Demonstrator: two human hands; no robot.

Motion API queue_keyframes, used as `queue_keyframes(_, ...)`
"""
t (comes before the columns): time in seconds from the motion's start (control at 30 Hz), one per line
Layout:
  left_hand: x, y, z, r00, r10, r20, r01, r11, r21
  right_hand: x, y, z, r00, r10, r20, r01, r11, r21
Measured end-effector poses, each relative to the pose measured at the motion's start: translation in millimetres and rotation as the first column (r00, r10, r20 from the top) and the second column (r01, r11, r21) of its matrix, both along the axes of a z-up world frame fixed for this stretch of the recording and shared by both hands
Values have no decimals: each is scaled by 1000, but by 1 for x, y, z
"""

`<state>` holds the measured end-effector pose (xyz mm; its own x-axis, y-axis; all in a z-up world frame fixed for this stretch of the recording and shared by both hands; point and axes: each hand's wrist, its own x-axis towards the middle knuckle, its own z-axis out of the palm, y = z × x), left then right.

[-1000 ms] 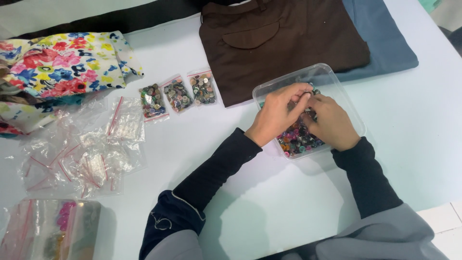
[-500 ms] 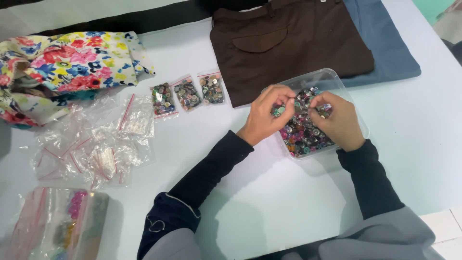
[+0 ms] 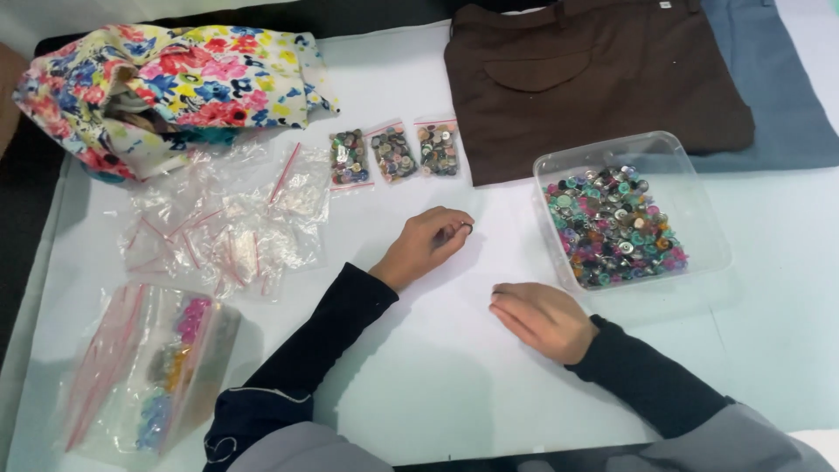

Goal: Sorting specific buttons from a mixed container into small plastic bags

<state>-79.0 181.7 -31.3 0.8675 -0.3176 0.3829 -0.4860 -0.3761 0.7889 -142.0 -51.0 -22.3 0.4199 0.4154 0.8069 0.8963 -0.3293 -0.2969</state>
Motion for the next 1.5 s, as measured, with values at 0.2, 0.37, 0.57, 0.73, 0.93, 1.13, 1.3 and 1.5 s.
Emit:
queue_keyframes(0.2,-5,10,-7,994,-12,-108,14,1000,17,3,18,-14,943,-18,-333,-20,994,-112)
queue_keyframes(0.37,-4,11,-9,993,10,-116,-7,1000,21,37,25,-12,796,-176,-579,183,982,-47)
queue_keyframes(0.57,-4,9,-12,991,131,-33,-128,988,90,70,32,-18,863,-204,-462,212,977,-36)
queue_keyframes(0.73,-5,7,-19,981,193,7,-191,965,178,74,29,-35,840,-245,-483,236,968,-80)
queue_keyframes(0.93,-8,4,-11,965,224,137,-257,910,325,72,29,-33,847,-259,-463,219,966,-139)
queue_keyframes(1.13,-11,5,-14,969,196,152,-233,930,285,72,28,-33,841,-274,-466,219,961,-169)
queue_keyframes(1.3,-18,5,-15,965,207,164,-246,931,271,72,29,-32,841,-270,-468,214,962,-170)
queue_keyframes(1.5,-19,6,-15,960,219,175,-261,926,273,72,28,-36,841,-285,-461,226,958,-178)
